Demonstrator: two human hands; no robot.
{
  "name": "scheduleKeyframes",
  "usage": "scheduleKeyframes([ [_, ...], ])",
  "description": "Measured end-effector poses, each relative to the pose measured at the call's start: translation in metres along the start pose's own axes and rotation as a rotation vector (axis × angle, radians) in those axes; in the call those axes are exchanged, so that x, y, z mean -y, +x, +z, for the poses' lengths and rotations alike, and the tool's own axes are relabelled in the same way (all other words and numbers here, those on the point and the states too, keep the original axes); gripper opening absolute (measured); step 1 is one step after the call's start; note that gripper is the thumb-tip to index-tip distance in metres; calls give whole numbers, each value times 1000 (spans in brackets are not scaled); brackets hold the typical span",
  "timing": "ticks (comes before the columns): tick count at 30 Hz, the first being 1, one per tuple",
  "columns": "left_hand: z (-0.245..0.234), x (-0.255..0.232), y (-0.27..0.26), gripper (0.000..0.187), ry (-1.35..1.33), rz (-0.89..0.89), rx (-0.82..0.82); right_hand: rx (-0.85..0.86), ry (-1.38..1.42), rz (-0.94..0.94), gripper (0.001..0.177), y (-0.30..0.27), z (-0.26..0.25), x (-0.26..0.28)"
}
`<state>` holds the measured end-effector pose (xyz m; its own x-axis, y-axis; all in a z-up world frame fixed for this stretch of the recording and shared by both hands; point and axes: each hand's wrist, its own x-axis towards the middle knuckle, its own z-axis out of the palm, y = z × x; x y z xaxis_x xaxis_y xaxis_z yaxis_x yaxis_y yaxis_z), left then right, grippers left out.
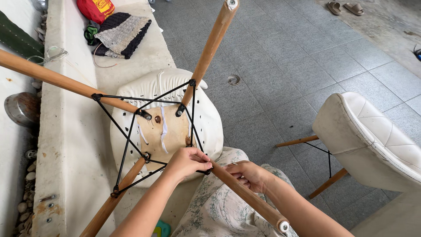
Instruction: The person assembles a wooden chair by threading white straps through the seat and securing the legs with metal fasteners. The person uses hands to manipulate the straps and fasteners, tightening connections between the legs and seat.
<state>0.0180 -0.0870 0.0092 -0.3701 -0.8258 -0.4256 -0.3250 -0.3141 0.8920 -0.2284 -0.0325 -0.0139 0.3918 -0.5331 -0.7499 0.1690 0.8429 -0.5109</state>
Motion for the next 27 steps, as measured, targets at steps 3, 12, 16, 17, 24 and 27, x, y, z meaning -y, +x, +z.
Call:
scheduleKeyframes([
  [3,8,3,9,27,67,-55,-42,80,36,39,8,8,-10,-2],
  [12,12,15,-2,24,30,81,-50,240,61,36,3,26,-28,-17],
  [16,13,-8,-25,23,339,108,-224,174,-144,-35,15,0,-39,-2],
  [17,14,-18,-31,22,342,208,-284,99,-218,-126,15,-9,-39,9],
  [24,36,-91,-65,36,-351,379,-74,-238,-819,-911,21,-89,15,73],
  [27,32,-107,-76,27,-359,431,-119,-364,-909,-1004,22,-113,50,86],
])
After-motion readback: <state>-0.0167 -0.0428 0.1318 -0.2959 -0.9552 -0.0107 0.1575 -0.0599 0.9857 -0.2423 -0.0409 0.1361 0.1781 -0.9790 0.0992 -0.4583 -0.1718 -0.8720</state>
